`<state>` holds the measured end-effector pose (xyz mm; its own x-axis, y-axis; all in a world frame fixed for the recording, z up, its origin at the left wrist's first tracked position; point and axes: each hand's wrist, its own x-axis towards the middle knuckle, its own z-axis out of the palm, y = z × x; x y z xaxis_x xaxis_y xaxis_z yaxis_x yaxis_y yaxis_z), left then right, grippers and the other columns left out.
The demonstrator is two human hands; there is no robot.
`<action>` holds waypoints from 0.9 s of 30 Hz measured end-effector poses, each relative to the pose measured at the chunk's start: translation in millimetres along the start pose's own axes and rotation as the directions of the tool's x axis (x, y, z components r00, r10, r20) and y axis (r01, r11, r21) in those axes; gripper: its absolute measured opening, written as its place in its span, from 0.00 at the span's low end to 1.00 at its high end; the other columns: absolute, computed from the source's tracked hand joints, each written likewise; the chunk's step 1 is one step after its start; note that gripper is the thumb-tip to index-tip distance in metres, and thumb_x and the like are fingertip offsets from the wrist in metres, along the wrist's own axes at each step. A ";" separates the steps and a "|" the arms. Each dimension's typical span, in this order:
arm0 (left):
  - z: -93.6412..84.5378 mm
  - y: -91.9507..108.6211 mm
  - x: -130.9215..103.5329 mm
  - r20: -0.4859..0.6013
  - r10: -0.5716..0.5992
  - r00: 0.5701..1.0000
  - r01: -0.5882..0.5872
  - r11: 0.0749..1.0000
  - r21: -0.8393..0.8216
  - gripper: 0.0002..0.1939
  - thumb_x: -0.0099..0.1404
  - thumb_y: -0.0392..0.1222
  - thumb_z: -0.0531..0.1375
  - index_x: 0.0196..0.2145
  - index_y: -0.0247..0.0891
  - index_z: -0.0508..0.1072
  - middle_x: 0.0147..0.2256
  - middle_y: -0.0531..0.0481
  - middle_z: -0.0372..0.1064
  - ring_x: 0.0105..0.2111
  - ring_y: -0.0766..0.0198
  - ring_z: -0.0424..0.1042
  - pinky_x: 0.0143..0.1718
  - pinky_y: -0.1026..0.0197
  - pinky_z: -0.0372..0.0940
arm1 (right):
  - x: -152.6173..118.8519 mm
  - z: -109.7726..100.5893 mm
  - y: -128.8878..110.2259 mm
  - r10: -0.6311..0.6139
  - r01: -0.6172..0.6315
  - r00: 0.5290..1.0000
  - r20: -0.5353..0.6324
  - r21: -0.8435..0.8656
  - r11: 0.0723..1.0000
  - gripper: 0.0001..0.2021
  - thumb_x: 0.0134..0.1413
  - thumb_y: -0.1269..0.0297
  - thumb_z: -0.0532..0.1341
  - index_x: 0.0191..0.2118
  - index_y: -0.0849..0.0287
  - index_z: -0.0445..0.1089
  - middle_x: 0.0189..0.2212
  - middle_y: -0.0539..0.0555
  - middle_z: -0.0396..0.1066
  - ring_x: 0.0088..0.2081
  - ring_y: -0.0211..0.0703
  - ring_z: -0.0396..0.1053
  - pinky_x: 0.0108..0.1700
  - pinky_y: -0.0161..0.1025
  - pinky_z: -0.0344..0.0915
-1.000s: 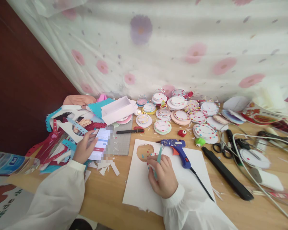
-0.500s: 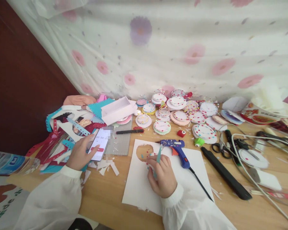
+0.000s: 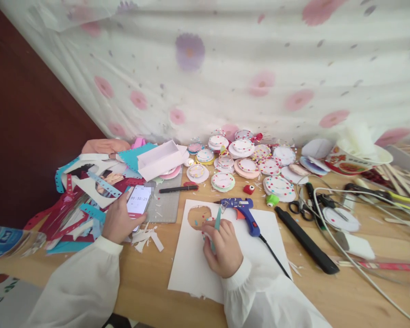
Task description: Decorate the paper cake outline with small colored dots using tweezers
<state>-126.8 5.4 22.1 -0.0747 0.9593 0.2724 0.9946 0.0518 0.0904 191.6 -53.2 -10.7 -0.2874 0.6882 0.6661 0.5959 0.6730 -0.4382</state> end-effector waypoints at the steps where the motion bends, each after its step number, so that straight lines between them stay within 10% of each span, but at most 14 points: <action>1: 1.1 0.3 1.2 -0.021 -0.007 1.000 0.007 1.000 -0.027 0.46 0.51 0.52 0.63 0.62 0.32 0.50 0.47 0.35 0.68 0.47 0.43 0.68 0.47 0.48 0.63 | -0.1 -0.1 -0.1 -0.001 0.001 1.000 0.000 -0.002 1.000 0.16 0.50 0.78 0.54 0.45 0.60 0.62 0.40 0.59 0.71 0.42 0.51 0.67 0.42 0.49 0.61; 19: -4.6 -13.0 1.7 -0.013 0.397 0.918 -0.397 0.918 0.023 0.21 0.60 0.55 0.58 0.49 0.47 0.73 0.60 0.43 0.59 0.63 0.43 0.50 0.60 0.39 0.47 | 0.3 -1.1 -0.2 -0.005 0.005 1.000 0.002 -0.002 1.000 0.15 0.51 0.78 0.53 0.45 0.59 0.62 0.39 0.59 0.71 0.42 0.51 0.67 0.41 0.49 0.62; 27: -5.5 -21.6 0.9 -0.015 0.366 0.930 -0.365 0.930 0.048 0.18 0.60 0.54 0.57 0.45 0.46 0.76 0.58 0.44 0.62 0.62 0.43 0.52 0.60 0.38 0.47 | 0.4 -1.2 -1.2 0.002 -0.002 1.000 0.002 0.004 1.000 0.15 0.51 0.78 0.54 0.45 0.58 0.62 0.39 0.59 0.72 0.42 0.51 0.68 0.41 0.49 0.62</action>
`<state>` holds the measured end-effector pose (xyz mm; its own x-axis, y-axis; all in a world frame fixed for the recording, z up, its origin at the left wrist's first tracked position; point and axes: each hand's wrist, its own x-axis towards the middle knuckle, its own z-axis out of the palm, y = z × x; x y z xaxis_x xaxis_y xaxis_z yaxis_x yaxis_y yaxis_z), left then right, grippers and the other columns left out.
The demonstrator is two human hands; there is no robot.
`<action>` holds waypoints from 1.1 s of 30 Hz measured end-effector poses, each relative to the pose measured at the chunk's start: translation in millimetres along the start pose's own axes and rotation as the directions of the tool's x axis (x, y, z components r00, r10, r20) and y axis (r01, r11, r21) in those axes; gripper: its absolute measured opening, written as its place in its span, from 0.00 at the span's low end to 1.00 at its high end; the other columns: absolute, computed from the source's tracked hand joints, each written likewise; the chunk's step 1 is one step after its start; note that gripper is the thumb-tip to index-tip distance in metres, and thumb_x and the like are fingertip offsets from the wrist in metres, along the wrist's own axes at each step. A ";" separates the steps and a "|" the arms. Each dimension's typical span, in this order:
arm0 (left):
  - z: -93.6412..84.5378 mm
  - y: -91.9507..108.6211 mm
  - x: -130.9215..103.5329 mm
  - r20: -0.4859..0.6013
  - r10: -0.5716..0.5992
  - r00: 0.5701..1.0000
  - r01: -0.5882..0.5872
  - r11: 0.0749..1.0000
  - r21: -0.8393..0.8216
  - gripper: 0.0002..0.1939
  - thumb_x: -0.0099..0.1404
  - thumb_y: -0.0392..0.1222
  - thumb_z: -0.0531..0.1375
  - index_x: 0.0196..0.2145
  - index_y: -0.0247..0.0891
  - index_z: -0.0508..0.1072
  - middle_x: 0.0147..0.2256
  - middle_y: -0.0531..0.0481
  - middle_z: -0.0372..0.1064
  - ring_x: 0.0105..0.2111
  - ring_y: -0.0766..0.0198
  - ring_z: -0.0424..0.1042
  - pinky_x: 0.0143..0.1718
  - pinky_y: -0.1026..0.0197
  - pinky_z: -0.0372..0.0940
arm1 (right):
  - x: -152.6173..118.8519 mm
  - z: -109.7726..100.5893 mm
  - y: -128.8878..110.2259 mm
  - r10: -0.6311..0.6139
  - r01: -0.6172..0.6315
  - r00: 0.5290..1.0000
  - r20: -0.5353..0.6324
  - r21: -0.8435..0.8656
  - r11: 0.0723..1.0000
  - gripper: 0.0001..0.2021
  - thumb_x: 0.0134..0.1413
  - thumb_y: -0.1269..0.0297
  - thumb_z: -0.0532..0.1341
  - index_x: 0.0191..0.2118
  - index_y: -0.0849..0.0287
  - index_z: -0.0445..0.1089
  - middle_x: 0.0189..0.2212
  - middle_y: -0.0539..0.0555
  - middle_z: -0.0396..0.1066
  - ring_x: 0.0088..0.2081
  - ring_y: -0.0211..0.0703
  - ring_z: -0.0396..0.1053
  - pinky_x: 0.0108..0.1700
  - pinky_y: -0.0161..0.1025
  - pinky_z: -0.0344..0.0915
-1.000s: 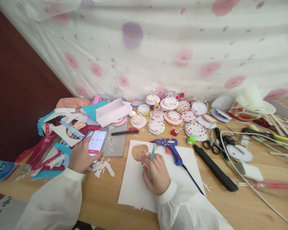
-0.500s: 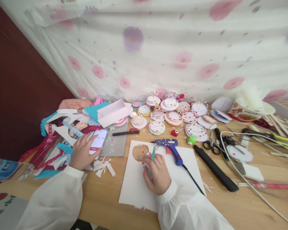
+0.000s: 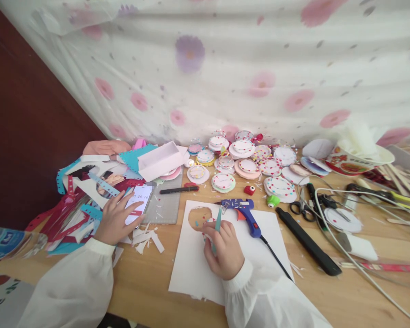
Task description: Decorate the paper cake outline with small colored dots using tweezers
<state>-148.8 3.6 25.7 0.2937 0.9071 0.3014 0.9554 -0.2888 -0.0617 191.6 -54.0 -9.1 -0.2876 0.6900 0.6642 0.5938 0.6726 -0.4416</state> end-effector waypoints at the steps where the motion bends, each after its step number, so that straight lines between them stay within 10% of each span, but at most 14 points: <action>1: -0.7 -1.9 -1.1 -0.001 -0.011 1.000 0.011 1.000 0.006 0.18 0.60 0.53 0.57 0.45 0.46 0.76 0.58 0.44 0.62 0.62 0.42 0.53 0.60 0.38 0.47 | 0.2 -0.2 -0.2 -0.001 0.001 1.000 -0.002 0.002 1.000 0.15 0.51 0.78 0.54 0.45 0.58 0.62 0.39 0.59 0.72 0.42 0.50 0.68 0.41 0.48 0.62; 33: -0.5 -5.5 5.3 0.042 0.059 0.997 -0.057 0.997 -0.048 0.18 0.62 0.55 0.56 0.46 0.48 0.76 0.57 0.46 0.63 0.61 0.43 0.54 0.59 0.39 0.49 | -0.7 0.1 0.6 -0.021 0.021 1.000 0.013 0.004 1.000 0.15 0.50 0.78 0.54 0.44 0.59 0.61 0.39 0.58 0.72 0.42 0.50 0.67 0.41 0.48 0.62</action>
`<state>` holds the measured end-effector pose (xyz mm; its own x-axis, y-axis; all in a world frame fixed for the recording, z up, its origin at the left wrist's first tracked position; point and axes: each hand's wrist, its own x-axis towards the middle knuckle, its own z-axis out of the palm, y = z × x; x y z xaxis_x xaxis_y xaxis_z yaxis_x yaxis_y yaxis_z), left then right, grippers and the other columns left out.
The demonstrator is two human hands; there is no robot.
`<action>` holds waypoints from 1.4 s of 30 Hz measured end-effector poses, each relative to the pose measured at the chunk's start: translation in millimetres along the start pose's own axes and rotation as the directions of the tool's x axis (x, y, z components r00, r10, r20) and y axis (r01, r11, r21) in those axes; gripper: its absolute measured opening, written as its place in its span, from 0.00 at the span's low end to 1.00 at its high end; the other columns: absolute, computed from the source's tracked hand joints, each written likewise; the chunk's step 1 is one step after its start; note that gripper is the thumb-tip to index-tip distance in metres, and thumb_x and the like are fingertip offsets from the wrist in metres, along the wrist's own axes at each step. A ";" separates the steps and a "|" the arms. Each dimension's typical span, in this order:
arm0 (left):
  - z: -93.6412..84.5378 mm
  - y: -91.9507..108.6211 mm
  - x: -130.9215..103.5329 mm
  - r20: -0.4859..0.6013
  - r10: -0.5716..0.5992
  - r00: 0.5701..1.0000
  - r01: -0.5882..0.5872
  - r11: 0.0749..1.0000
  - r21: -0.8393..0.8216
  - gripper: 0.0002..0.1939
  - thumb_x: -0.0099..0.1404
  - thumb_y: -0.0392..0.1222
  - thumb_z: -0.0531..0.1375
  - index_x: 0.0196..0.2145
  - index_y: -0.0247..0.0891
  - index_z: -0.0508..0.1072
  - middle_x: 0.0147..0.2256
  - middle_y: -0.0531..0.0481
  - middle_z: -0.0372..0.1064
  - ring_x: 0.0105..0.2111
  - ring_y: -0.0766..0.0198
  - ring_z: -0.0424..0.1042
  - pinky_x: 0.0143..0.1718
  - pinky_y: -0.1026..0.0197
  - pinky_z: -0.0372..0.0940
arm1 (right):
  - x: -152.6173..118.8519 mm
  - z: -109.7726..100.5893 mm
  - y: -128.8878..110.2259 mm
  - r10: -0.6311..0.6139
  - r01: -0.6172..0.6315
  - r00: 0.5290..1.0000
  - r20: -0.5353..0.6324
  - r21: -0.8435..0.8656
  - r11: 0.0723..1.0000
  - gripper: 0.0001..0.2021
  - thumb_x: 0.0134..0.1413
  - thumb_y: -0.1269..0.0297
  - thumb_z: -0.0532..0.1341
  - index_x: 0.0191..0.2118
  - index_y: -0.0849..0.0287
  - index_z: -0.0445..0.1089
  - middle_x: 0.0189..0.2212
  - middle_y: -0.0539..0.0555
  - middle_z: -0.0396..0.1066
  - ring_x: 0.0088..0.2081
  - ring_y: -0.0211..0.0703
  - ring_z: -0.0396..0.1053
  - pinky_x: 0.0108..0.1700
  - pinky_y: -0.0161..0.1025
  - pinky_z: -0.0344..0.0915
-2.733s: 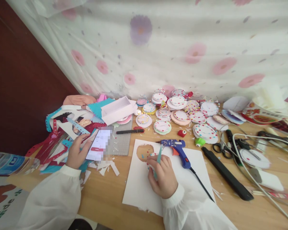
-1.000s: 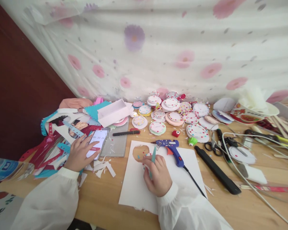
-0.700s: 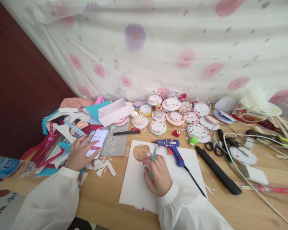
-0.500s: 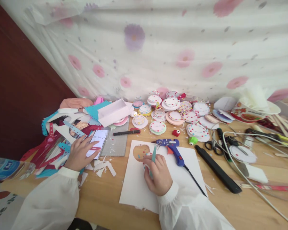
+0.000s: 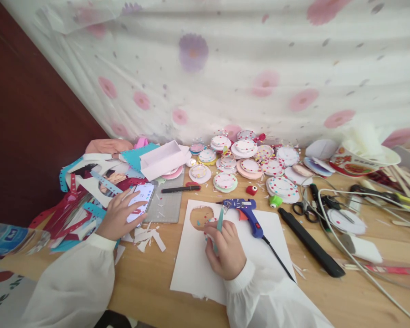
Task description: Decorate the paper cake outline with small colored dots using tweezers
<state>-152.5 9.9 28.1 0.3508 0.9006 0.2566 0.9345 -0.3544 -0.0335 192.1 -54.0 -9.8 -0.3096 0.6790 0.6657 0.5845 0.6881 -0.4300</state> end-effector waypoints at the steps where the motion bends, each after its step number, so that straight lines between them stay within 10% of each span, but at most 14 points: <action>1: 1.3 -0.4 2.1 -0.007 -0.019 1.000 0.019 1.000 0.017 0.19 0.62 0.55 0.55 0.47 0.47 0.75 0.58 0.44 0.63 0.61 0.42 0.54 0.59 0.38 0.48 | -0.1 0.0 0.0 0.001 -0.001 1.000 0.000 0.000 1.000 0.15 0.50 0.78 0.54 0.44 0.59 0.61 0.39 0.58 0.72 0.42 0.50 0.67 0.42 0.48 0.62; 6: 1.4 -7.1 10.5 -0.107 -0.149 0.983 0.157 0.984 0.081 0.24 0.66 0.54 0.50 0.54 0.43 0.71 0.58 0.40 0.61 0.61 0.41 0.53 0.59 0.38 0.47 | -0.4 -0.2 0.1 0.011 -0.011 1.000 -0.005 -0.004 1.000 0.15 0.50 0.78 0.54 0.44 0.59 0.61 0.39 0.58 0.71 0.42 0.51 0.67 0.42 0.49 0.62; 37: 2.8 -2.8 2.5 0.000 0.020 1.000 -0.020 1.000 0.011 0.23 0.65 0.52 0.54 0.55 0.45 0.70 0.60 0.42 0.59 0.61 0.42 0.53 0.58 0.39 0.50 | -2.0 0.2 0.6 -0.002 0.002 1.000 0.010 0.026 1.000 0.16 0.49 0.80 0.55 0.44 0.61 0.62 0.39 0.59 0.71 0.42 0.51 0.66 0.42 0.48 0.61; 42: -3.0 -3.6 7.0 -0.089 0.069 0.994 -0.071 0.997 -0.028 0.11 0.64 0.45 0.55 0.34 0.42 0.77 0.53 0.46 0.68 0.59 0.47 0.57 0.57 0.43 0.52 | -1.7 -0.4 1.0 -0.007 0.007 1.000 0.005 0.029 1.000 0.16 0.49 0.80 0.55 0.44 0.61 0.62 0.39 0.59 0.71 0.42 0.50 0.67 0.42 0.48 0.61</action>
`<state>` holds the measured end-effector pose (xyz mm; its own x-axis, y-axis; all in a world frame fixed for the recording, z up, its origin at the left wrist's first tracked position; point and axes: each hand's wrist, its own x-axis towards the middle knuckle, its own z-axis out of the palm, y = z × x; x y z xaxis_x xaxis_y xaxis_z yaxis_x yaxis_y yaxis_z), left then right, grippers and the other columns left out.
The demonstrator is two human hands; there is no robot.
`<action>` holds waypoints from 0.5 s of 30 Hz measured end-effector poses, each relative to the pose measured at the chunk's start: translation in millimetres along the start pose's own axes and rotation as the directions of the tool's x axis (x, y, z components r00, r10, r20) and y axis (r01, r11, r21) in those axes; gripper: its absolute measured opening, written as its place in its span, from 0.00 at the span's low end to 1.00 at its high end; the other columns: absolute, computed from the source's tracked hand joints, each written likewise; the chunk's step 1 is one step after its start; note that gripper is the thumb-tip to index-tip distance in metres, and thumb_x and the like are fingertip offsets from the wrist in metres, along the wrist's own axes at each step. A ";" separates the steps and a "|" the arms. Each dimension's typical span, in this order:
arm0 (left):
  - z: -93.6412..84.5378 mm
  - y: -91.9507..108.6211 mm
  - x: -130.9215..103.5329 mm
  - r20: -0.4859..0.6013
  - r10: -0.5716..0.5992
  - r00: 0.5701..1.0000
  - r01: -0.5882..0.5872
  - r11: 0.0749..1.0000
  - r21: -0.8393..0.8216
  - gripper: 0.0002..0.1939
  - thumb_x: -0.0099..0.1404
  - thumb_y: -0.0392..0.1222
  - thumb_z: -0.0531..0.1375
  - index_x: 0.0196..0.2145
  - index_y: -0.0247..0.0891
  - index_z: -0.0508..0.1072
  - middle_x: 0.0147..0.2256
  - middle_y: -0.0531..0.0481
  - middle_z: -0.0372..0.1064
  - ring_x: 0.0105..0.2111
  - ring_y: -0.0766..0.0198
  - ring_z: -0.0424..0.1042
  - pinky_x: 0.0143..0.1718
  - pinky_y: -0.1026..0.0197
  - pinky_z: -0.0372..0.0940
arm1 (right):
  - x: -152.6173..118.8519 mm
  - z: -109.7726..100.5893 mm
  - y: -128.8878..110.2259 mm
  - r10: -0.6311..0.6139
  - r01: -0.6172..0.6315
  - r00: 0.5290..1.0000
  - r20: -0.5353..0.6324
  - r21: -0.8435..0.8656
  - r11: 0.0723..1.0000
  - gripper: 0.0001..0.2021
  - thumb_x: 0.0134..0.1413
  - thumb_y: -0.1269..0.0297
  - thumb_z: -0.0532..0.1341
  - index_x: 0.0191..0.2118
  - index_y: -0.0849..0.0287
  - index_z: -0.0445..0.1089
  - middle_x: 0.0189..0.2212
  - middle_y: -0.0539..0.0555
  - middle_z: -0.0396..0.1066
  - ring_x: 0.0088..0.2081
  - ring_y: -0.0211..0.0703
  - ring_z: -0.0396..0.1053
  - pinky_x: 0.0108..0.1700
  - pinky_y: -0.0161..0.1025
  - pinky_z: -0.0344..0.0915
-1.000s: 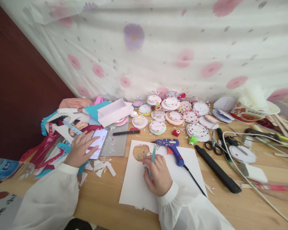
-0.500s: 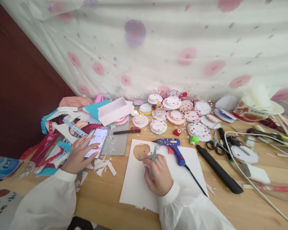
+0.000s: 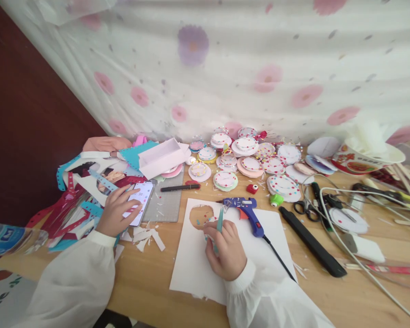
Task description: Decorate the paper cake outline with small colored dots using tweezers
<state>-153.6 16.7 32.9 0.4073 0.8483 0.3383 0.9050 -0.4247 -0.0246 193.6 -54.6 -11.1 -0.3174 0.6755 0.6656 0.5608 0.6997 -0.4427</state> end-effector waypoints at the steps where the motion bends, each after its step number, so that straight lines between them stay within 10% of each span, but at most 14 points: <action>1: -2.2 -0.4 -0.7 -0.028 -0.003 1.000 0.002 1.000 -0.015 0.11 0.64 0.43 0.55 0.31 0.41 0.77 0.51 0.47 0.70 0.58 0.48 0.58 0.57 0.44 0.53 | -0.1 -0.1 0.0 0.001 -0.001 1.000 0.002 0.001 1.000 0.16 0.49 0.80 0.55 0.44 0.60 0.61 0.40 0.59 0.71 0.42 0.50 0.67 0.42 0.48 0.61; 15: 9.2 -4.9 -5.4 0.044 -0.009 0.999 0.007 1.000 0.030 0.17 0.65 0.47 0.54 0.50 0.45 0.73 0.58 0.45 0.62 0.61 0.45 0.53 0.59 0.40 0.48 | 0.5 0.1 -0.7 0.012 -0.012 1.000 0.011 -0.003 1.000 0.16 0.49 0.79 0.55 0.44 0.59 0.61 0.39 0.58 0.71 0.42 0.51 0.67 0.41 0.49 0.62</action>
<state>-159.2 17.1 22.5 0.4044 0.8650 0.2970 0.9113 -0.4087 -0.0505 193.0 -54.7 -10.6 -0.3193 0.6864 0.6534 0.5670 0.6908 -0.4487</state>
